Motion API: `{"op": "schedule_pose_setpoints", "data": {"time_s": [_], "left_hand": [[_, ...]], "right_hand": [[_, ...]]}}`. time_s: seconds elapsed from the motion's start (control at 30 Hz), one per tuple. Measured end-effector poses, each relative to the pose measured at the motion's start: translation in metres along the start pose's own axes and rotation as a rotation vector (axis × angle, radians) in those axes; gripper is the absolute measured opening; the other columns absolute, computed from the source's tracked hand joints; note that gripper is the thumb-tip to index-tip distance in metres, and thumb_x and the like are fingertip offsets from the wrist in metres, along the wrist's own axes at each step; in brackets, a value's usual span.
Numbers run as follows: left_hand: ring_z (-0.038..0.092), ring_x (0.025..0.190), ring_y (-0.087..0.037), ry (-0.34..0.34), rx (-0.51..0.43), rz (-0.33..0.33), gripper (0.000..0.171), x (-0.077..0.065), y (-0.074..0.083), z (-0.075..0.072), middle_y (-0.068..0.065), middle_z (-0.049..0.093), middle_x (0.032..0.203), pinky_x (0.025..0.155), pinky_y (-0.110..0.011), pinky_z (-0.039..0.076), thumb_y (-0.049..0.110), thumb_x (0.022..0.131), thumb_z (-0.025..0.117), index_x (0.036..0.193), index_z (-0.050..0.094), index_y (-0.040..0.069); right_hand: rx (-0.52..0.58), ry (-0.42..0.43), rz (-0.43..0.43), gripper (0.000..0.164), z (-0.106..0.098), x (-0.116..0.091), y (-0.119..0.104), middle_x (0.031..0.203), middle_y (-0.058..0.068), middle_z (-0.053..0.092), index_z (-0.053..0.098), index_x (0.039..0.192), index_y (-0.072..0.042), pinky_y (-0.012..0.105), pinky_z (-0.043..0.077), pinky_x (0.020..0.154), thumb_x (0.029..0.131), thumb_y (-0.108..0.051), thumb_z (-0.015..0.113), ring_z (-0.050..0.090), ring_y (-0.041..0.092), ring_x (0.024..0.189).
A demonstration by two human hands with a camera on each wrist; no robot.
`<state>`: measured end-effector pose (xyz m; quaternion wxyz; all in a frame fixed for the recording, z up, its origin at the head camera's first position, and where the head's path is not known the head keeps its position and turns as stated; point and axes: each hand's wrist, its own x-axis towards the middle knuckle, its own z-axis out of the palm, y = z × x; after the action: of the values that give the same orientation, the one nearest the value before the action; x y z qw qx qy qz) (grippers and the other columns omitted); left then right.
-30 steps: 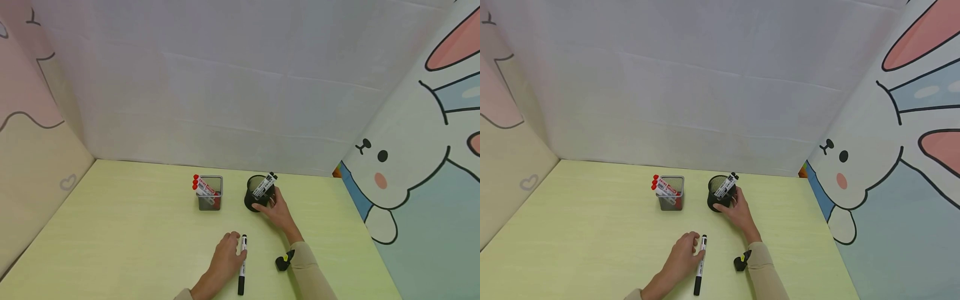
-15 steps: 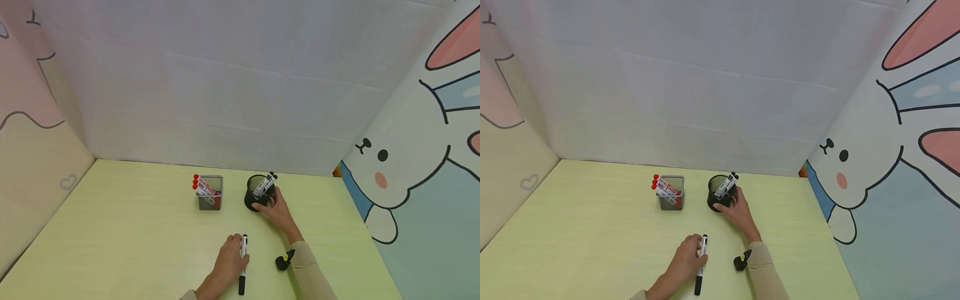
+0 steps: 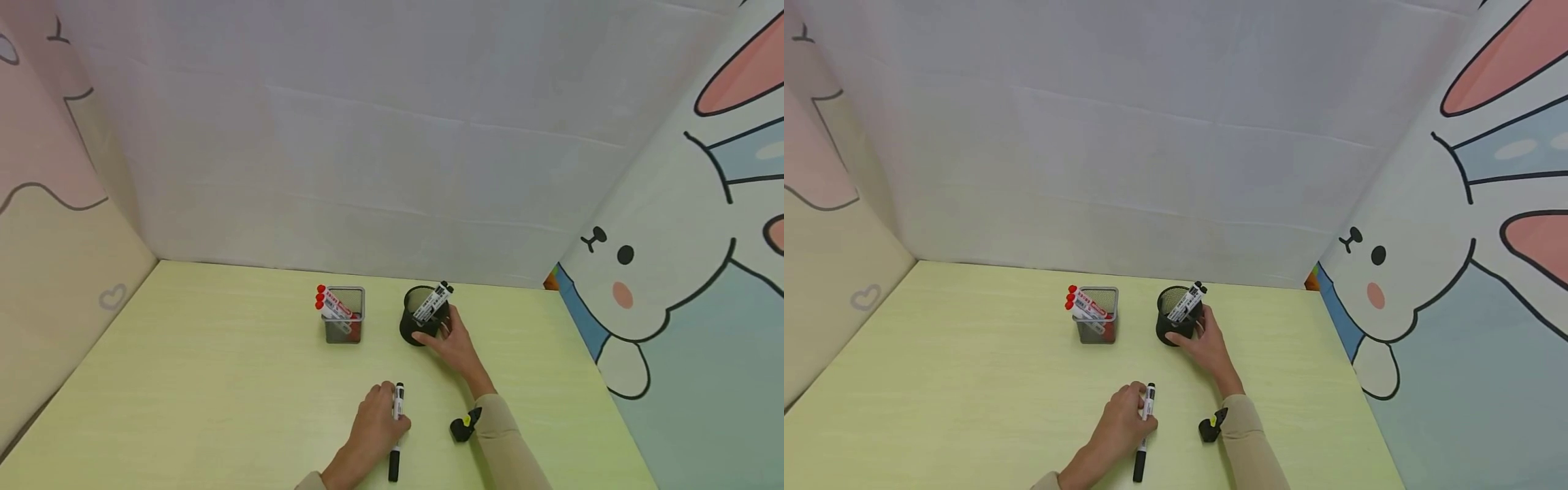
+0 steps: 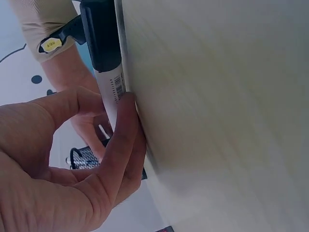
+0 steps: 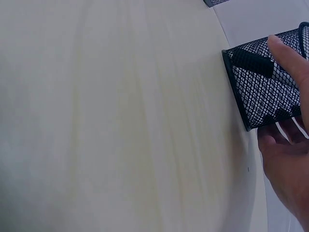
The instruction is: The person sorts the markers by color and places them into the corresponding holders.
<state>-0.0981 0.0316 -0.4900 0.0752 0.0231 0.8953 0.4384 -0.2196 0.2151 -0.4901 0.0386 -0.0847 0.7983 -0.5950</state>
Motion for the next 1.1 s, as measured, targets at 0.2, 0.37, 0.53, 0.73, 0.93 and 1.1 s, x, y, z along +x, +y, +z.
{"op": "schedule_pose_setpoints", "data": {"time_s": [0.2,0.37,0.53,0.73,0.93,1.1], "left_hand": [[0.048,0.077,-0.023,0.022,-0.042,-0.004,0.044,0.002,0.001,-0.002,-0.008,0.055,0.088,0.063,-0.037,0.043,0.001,0.077,0.079,0.115,0.06,-0.011],[0.053,0.081,-0.023,0.044,-0.089,-0.014,0.047,0.004,0.002,-0.004,-0.006,0.058,0.086,0.068,-0.039,0.048,0.003,0.078,0.08,0.119,0.06,-0.008],[0.055,0.08,-0.021,0.089,-0.095,0.009,0.048,0.005,0.003,-0.005,-0.005,0.06,0.086,0.067,-0.037,0.048,0.002,0.076,0.081,0.119,0.061,-0.006],[0.056,0.073,-0.015,0.097,-0.151,-0.002,0.049,0.008,0.005,-0.008,-0.006,0.06,0.09,0.059,-0.027,0.047,0.002,0.08,0.079,0.123,0.059,-0.006],[0.059,0.074,-0.016,0.14,-0.2,0.016,0.05,0.011,0.01,-0.01,-0.008,0.061,0.093,0.058,-0.025,0.049,0.001,0.081,0.079,0.125,0.058,-0.007],[0.061,0.075,-0.017,0.185,-0.24,0.028,0.05,0.014,0.015,-0.012,-0.009,0.062,0.093,0.059,-0.026,0.05,0.001,0.081,0.078,0.127,0.058,-0.007]], "right_hand": [[0.004,-0.006,0.01,0.087,0.0,-0.001,-0.004,0.157,0.026,0.037,0.028,0.155,0.001,0.045,0.027,0.122,0.088,-0.008,0.082,0.031,0.039,0.15],[0.001,0.0,0.011,0.086,0.001,-0.002,-0.005,0.158,0.026,0.037,0.029,0.154,0.002,0.046,0.027,0.122,0.088,-0.008,0.082,0.031,0.039,0.15],[-0.005,0.009,0.011,0.086,0.002,-0.002,-0.004,0.157,0.026,0.038,0.029,0.154,0.001,0.046,0.028,0.121,0.088,-0.009,0.082,0.031,0.04,0.15],[0.004,0.009,0.006,0.085,0.001,-0.002,-0.003,0.157,0.026,0.038,0.03,0.154,0.001,0.046,0.028,0.121,0.087,-0.008,0.083,0.032,0.039,0.15],[0.003,0.013,0.015,0.086,0.002,-0.002,-0.004,0.157,0.026,0.038,0.03,0.154,0.001,0.047,0.027,0.122,0.087,-0.009,0.083,0.032,0.039,0.15],[0.012,0.01,0.005,0.086,0.002,-0.001,-0.004,0.157,0.027,0.038,0.03,0.153,0.002,0.047,0.027,0.121,0.087,-0.007,0.083,0.032,0.04,0.15]]}}
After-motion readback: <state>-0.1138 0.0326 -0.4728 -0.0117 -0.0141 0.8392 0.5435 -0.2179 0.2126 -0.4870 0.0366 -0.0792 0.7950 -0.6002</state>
